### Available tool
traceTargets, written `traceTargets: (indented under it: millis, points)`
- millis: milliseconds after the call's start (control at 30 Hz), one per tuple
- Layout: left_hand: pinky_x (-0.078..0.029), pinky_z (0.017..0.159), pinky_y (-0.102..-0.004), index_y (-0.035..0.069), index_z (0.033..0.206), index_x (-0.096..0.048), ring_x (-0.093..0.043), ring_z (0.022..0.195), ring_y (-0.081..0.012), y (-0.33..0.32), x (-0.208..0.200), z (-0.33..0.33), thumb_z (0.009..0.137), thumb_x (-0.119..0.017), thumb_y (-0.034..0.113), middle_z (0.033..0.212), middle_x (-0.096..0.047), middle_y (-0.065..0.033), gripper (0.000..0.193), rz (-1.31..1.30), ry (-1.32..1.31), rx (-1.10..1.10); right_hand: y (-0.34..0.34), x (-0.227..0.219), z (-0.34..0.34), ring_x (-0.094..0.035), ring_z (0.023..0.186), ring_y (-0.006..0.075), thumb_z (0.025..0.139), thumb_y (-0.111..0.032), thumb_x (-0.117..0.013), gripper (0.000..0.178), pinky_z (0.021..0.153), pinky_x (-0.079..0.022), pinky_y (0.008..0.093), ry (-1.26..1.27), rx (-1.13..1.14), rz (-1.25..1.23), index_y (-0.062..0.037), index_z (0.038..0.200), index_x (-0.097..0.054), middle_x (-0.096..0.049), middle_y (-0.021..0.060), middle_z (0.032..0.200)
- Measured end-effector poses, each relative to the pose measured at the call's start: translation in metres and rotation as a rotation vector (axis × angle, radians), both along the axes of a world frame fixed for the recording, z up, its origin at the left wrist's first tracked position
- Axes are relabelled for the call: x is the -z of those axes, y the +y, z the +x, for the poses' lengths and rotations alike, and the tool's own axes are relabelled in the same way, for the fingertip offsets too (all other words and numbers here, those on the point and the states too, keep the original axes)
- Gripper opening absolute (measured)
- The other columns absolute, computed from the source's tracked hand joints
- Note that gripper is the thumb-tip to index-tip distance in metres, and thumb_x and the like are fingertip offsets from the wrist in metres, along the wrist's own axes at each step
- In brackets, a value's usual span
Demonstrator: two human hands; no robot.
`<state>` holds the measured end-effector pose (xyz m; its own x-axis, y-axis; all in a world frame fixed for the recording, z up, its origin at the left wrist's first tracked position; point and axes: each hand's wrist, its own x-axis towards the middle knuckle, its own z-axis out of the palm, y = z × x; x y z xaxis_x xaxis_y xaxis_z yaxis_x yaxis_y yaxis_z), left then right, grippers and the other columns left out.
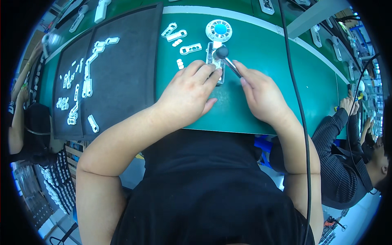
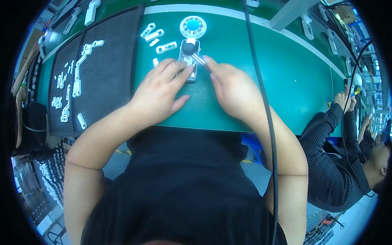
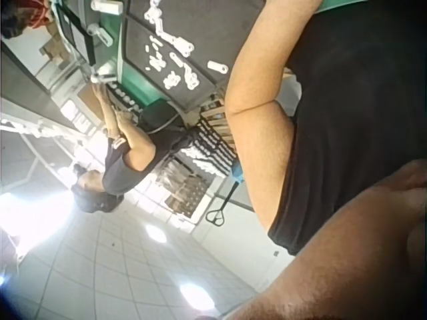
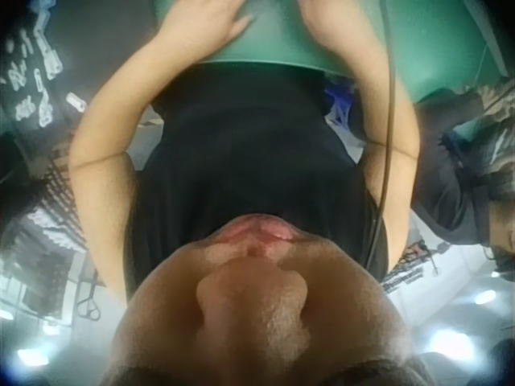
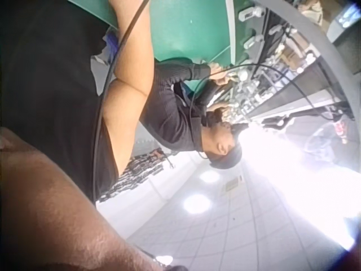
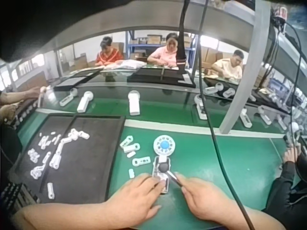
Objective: Assembling and testing electronic components on a factory production line using a small hammer and a light sensor.
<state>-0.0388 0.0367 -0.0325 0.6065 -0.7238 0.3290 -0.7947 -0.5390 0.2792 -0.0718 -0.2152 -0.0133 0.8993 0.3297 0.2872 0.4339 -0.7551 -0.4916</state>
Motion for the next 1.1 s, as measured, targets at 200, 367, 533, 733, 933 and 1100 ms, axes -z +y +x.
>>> traceTargets:
  millis: [200,367,533,733,933,1100]
  points:
    - [-0.053,0.106,-0.0455,0.000,0.139,-0.062,-0.057,0.129,-0.0356,0.004,0.000,-0.001,0.083,-0.084,0.017,0.134,-0.061,-0.0157,0.062,-0.025,0.025,0.001,0.014,-0.033,-0.004,-0.070,0.087,0.0358,0.105,-0.005,-0.056,0.047,0.083,-0.056,0.0429,-0.038,-0.017,0.044,0.0002,0.153,-0.058,-0.073,0.0210,0.102]
    - [-0.053,0.106,-0.0454,0.000,0.138,-0.063,-0.058,0.128,-0.0356,0.001,-0.005,0.000,0.083,-0.084,0.016,0.134,-0.061,-0.0155,0.061,-0.026,0.037,0.023,0.010,-0.017,-0.001,-0.069,0.081,0.0322,0.106,-0.005,-0.054,0.048,0.078,-0.056,0.0407,-0.278,-0.033,0.139,-0.0010,0.154,-0.057,-0.071,0.0201,0.095]
    - [-0.053,0.106,-0.0452,0.000,0.138,-0.063,-0.058,0.128,-0.0354,0.002,-0.002,0.000,0.083,-0.083,0.015,0.133,-0.061,-0.0154,0.061,-0.031,0.047,0.026,0.008,-0.029,0.002,-0.069,0.081,0.0309,0.108,-0.007,-0.052,0.047,0.076,-0.055,0.0404,0.109,0.021,-0.096,-0.0022,0.155,-0.056,-0.070,0.0204,0.093]
    - [-0.053,0.106,-0.0452,0.000,0.137,-0.064,-0.058,0.128,-0.0348,0.003,-0.002,0.001,0.083,-0.083,0.015,0.133,-0.062,-0.0156,0.060,-0.032,0.029,0.008,-0.004,-0.028,-0.016,-0.072,0.084,0.0437,0.109,-0.009,-0.054,0.047,0.078,-0.057,0.0500,0.012,0.121,0.323,-0.0047,0.155,-0.055,-0.073,0.0240,0.097]
    - [-0.056,0.102,-0.0433,-0.001,0.136,-0.064,-0.058,0.127,-0.0311,0.004,0.000,0.003,0.083,-0.081,0.015,0.130,-0.061,-0.0122,0.058,-0.019,0.017,-0.001,0.006,-0.015,0.003,-0.058,0.068,0.0241,0.110,-0.007,-0.049,0.048,0.068,-0.050,0.0356,0.090,0.011,-0.048,-0.0010,0.157,-0.053,-0.059,0.0176,0.082]
    - [-0.056,0.102,-0.0431,-0.001,0.136,-0.065,-0.059,0.126,-0.0309,0.003,-0.003,0.002,0.083,-0.081,0.014,0.128,-0.061,-0.0125,0.057,-0.019,-0.006,0.001,0.014,-0.025,0.003,-0.064,0.072,0.0278,0.110,-0.006,-0.050,0.048,0.071,-0.053,0.0375,0.117,0.035,-0.017,-0.0015,0.157,-0.054,-0.065,0.0207,0.086]
